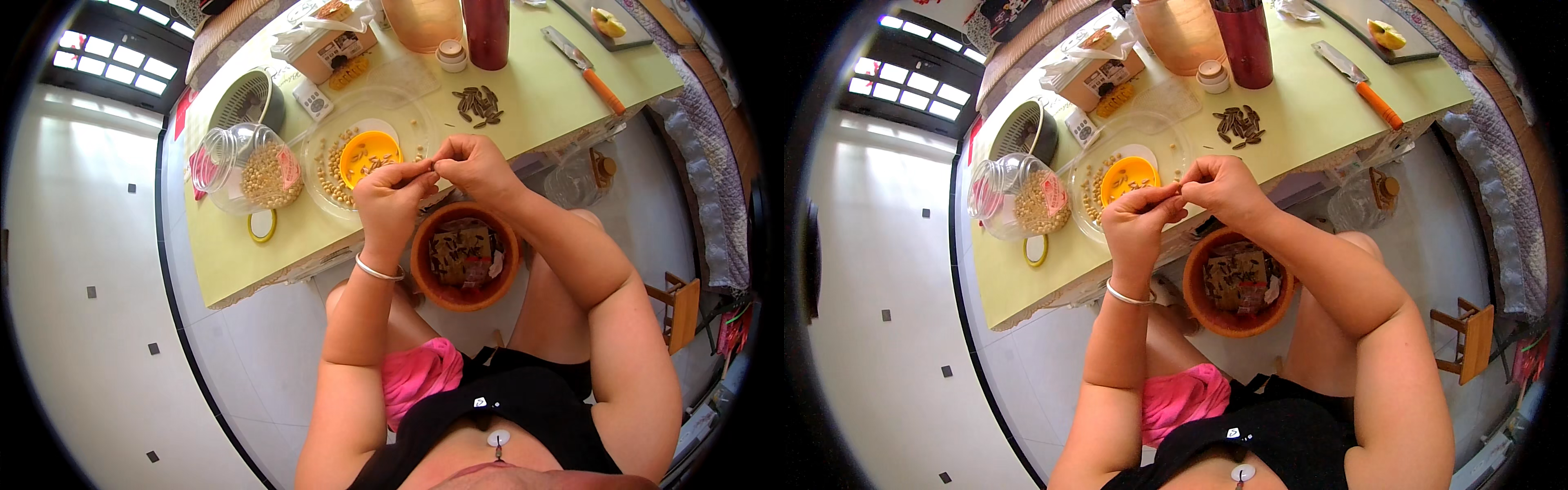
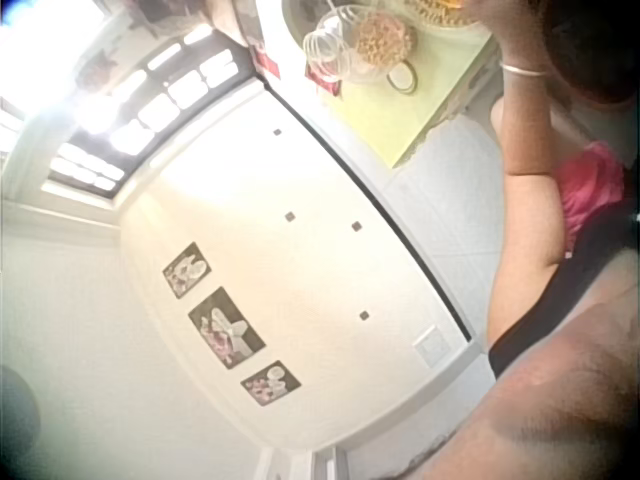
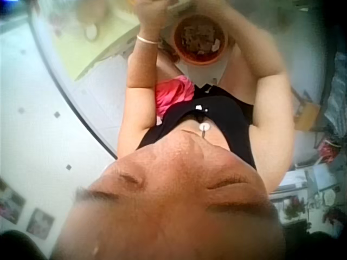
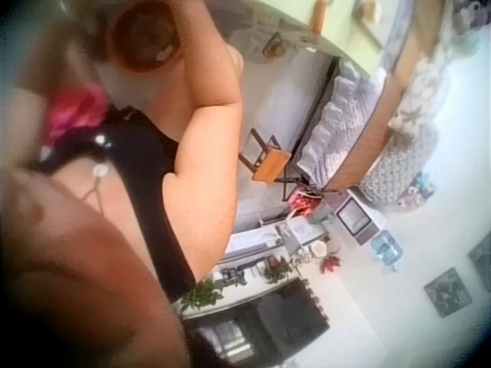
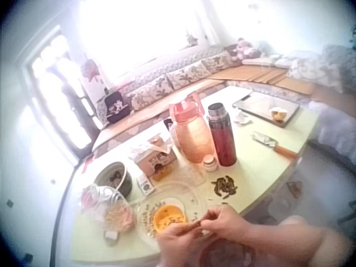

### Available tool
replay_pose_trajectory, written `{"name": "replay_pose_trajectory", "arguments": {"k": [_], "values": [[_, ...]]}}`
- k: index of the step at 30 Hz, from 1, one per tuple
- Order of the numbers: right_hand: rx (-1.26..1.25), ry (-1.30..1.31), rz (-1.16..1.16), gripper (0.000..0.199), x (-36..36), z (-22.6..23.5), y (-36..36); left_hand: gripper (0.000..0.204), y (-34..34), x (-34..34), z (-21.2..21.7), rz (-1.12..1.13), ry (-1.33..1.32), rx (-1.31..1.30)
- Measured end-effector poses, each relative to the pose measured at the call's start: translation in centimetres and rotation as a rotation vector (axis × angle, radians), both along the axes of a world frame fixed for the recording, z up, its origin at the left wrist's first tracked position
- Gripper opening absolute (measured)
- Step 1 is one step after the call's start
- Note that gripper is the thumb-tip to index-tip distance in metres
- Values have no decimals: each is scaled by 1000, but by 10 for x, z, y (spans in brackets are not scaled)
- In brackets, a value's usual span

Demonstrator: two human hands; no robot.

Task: The person sits on the floor and peels the outer husks off seeds by hand. They place the peeled seeds into a yellow bowl and discard the husks into a brown bowl held in their lap.

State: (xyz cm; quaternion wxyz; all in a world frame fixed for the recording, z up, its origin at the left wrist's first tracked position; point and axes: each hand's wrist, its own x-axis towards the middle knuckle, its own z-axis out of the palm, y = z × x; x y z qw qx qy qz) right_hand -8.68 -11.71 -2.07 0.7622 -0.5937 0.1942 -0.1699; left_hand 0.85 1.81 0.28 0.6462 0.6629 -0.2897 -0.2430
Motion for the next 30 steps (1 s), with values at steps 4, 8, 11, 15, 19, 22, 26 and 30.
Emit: {"name": "replay_pose_trajectory", "arguments": {"k": [4,8,11,15,19,22,26,30], "values": [[27,-19,2,5,0,-1,0,15,1,1,2,3,89,5],[83,2,3,4,-2,4,1,15,1,5,2,-1,210,-4],[109,8,-1,4,-2,4,1,16,1,9,-7,-70,295,-58],[62,14,-45,5,-1,5,3,18,2,12,-13,-57,287,-93],[-117,-20,63,6,-6,6,-1,18,3,16,-10,-21,300,-111],[-258,182,387,9,-16,26,-7,19,7,19,-7,-27,322,-100],[-269,111,347,15,-17,19,-8,21,9,21,-5,-84,355,-72],[19,3,192,13,-10,7,-7,22,10,21,-4,-136,412,-87]]}}
